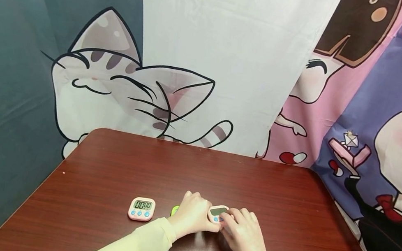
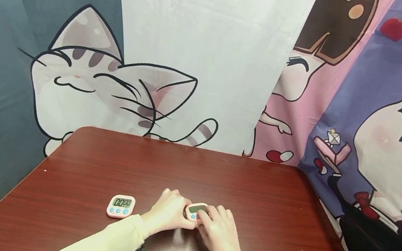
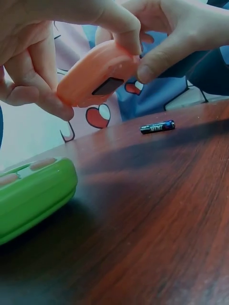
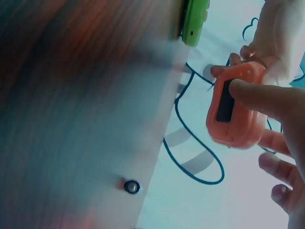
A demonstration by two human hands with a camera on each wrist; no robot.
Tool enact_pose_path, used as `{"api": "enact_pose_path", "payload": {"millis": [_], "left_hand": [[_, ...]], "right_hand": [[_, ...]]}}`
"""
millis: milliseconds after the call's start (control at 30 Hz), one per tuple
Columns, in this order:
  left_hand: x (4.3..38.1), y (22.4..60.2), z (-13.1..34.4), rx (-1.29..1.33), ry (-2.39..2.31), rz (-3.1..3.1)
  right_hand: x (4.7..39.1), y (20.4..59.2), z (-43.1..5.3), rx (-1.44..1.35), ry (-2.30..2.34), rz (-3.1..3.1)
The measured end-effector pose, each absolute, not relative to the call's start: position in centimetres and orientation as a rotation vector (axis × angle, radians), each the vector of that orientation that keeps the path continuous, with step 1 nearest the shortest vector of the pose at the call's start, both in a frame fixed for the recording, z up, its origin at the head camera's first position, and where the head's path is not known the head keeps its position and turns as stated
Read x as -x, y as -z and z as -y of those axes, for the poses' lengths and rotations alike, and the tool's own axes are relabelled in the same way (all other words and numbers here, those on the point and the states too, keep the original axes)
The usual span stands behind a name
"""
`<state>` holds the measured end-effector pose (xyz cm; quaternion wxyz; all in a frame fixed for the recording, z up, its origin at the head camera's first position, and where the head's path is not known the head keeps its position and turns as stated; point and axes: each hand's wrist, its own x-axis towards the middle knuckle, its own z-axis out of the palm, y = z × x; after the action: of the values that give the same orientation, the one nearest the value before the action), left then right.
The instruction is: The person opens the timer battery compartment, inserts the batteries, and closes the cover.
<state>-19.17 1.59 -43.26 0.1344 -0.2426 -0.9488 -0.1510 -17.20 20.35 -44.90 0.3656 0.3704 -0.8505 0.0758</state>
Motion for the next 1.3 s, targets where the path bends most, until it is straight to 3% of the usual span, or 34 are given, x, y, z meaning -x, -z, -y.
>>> {"api": "enact_pose_path", "payload": {"millis": [1300], "left_hand": [[18.2, 42.1, 0.4, 0.638, 1.018, 2.762]], "right_hand": [[16.4, 44.1, -18.5, -0.864, -0.623, 1.989]]}}
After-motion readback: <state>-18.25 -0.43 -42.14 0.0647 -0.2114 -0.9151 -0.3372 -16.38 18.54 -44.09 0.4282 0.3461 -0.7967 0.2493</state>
